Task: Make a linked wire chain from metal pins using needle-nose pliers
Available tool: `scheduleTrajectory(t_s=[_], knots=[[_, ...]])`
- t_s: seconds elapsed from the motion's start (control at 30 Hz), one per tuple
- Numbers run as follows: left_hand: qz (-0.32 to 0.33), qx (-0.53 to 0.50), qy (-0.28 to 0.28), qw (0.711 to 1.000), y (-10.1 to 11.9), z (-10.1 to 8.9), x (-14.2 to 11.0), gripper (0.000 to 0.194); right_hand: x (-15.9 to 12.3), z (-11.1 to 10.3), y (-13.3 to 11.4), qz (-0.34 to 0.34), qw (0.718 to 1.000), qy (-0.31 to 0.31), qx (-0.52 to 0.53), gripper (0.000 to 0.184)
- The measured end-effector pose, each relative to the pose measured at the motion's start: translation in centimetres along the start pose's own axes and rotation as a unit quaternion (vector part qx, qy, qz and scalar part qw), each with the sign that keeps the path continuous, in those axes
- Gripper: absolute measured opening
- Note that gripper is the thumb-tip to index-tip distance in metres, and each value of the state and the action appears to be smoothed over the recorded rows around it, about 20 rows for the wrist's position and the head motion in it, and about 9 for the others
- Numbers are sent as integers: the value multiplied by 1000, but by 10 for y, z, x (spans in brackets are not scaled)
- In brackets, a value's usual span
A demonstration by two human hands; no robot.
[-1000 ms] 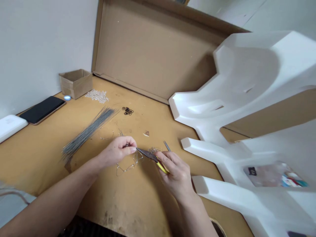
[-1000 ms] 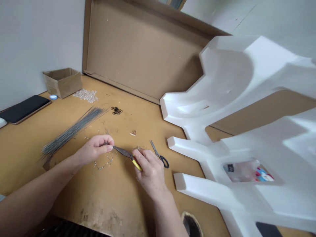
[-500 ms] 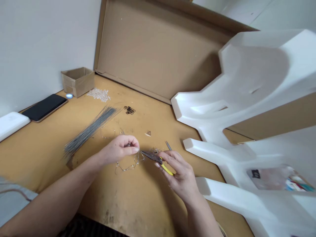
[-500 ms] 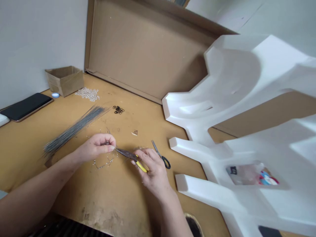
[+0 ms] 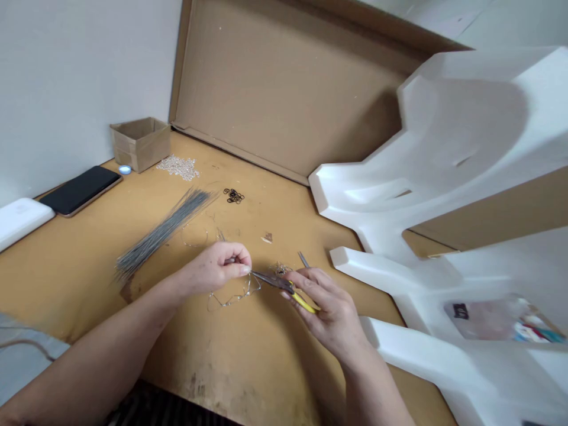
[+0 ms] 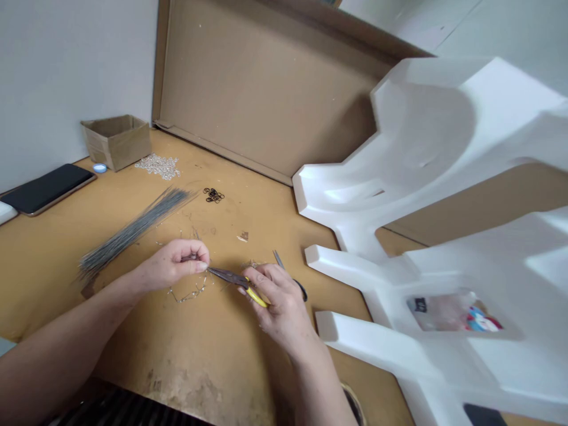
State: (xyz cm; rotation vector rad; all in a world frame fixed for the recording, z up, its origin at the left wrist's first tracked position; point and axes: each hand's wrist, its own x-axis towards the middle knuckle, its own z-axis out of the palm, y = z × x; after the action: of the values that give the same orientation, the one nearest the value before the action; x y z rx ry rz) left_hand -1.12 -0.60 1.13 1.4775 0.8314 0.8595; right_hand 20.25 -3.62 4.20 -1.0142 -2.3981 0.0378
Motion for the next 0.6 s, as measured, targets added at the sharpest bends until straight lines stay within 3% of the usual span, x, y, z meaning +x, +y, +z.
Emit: scheduleTrajectory(t_s=[0.23, 0.6], knots=[[-8, 39, 21, 999, 0, 3, 0, 7, 0, -8, -1, -4, 998, -17, -61, 16], [60, 144, 68, 985, -10, 8, 3, 6, -1, -13, -12, -34, 974, -13, -225, 17]])
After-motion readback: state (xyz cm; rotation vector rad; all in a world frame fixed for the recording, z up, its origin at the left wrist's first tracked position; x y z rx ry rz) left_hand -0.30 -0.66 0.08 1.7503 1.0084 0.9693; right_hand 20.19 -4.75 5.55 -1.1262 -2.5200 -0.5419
